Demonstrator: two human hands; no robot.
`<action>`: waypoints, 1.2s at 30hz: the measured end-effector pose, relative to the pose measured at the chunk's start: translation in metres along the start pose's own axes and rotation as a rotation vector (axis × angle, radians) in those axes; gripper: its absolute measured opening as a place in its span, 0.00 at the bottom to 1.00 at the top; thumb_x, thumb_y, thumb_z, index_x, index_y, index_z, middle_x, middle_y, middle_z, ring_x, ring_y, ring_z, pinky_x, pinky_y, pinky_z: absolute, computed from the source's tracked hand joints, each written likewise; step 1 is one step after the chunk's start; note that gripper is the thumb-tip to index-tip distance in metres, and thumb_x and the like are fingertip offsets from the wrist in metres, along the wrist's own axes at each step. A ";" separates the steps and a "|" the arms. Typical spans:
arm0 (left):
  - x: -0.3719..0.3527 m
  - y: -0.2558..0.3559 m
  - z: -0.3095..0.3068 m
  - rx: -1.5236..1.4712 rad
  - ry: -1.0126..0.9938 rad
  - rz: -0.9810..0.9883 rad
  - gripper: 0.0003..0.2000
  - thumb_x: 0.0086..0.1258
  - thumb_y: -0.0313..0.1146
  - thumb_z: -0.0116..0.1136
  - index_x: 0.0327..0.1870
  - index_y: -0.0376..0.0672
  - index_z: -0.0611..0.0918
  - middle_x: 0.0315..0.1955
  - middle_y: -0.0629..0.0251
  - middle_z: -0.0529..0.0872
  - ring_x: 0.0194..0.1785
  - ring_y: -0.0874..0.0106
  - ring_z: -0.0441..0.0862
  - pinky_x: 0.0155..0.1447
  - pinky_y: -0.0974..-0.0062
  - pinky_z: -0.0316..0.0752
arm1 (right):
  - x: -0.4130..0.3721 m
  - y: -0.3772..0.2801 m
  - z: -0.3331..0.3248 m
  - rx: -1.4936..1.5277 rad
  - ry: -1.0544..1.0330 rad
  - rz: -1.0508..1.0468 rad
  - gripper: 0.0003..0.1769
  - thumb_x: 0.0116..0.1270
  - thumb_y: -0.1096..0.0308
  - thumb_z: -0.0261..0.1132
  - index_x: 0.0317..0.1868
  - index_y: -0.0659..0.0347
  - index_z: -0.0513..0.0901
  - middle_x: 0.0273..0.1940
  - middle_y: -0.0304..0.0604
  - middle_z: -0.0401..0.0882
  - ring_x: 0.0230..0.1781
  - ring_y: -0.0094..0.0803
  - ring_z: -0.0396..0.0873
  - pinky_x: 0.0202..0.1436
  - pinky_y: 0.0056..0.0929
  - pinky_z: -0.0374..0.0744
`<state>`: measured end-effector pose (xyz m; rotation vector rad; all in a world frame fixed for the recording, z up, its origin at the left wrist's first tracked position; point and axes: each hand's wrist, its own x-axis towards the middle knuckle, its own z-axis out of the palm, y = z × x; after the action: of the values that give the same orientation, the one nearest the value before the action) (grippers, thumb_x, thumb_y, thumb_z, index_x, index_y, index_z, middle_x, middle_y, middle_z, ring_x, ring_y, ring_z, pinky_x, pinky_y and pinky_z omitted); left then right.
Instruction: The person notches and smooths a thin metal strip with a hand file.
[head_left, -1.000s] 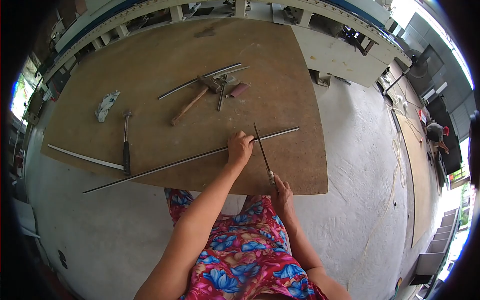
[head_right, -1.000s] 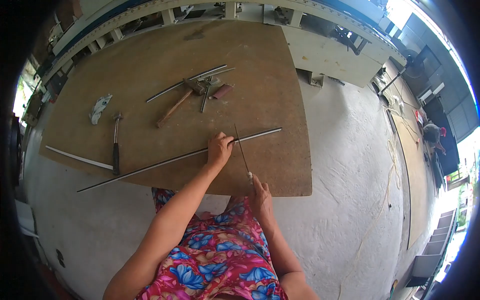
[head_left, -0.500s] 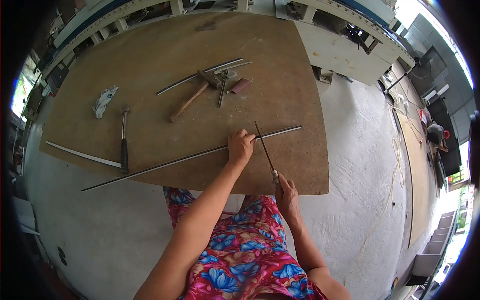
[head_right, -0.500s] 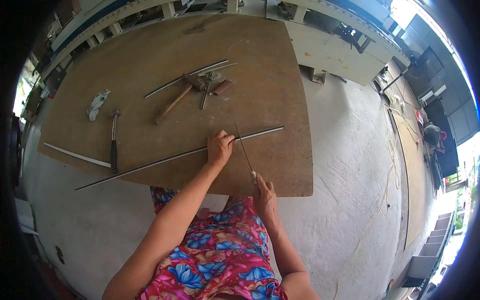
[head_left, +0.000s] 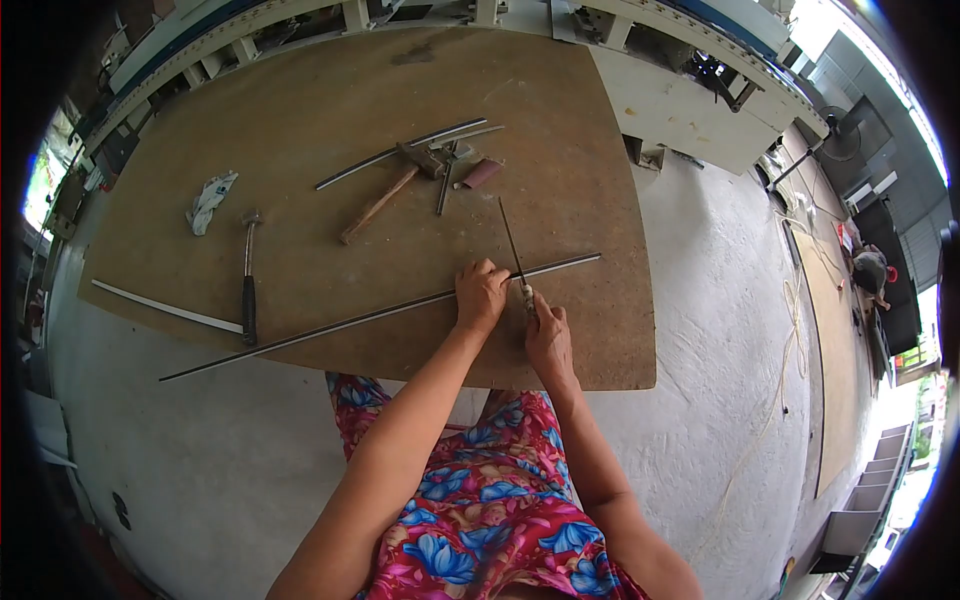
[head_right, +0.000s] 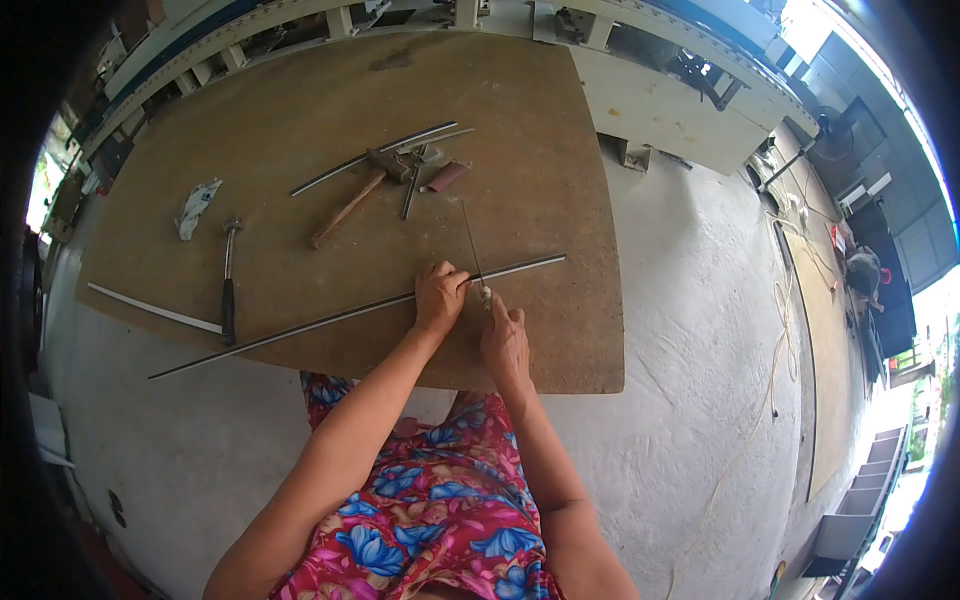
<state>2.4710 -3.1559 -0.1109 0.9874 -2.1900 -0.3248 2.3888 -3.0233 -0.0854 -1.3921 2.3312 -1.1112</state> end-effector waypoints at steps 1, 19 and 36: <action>-0.001 0.002 -0.002 0.005 -0.013 -0.004 0.04 0.57 0.33 0.67 0.33 0.50 0.87 0.32 0.69 0.79 0.44 0.64 0.77 0.48 0.62 0.70 | -0.004 0.004 0.000 -0.009 -0.003 -0.012 0.25 0.67 0.73 0.55 0.65 0.56 0.72 0.41 0.62 0.77 0.42 0.58 0.78 0.44 0.47 0.78; 0.001 0.005 -0.008 0.008 -0.045 -0.020 0.04 0.58 0.32 0.68 0.33 0.48 0.87 0.32 0.67 0.79 0.43 0.63 0.77 0.47 0.60 0.70 | 0.008 -0.008 -0.004 -0.055 -0.023 -0.018 0.23 0.71 0.71 0.53 0.66 0.53 0.71 0.38 0.64 0.76 0.40 0.60 0.77 0.42 0.49 0.77; 0.000 0.005 -0.007 -0.013 -0.037 -0.032 0.05 0.57 0.32 0.68 0.34 0.47 0.88 0.34 0.68 0.80 0.44 0.63 0.77 0.50 0.63 0.70 | -0.025 -0.017 -0.025 -0.018 -0.062 0.040 0.22 0.68 0.75 0.57 0.63 0.59 0.75 0.39 0.63 0.78 0.40 0.57 0.77 0.43 0.46 0.76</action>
<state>2.4729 -3.1524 -0.1035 1.0182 -2.2042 -0.3741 2.4002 -2.9949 -0.0610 -1.3599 2.3207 -1.0234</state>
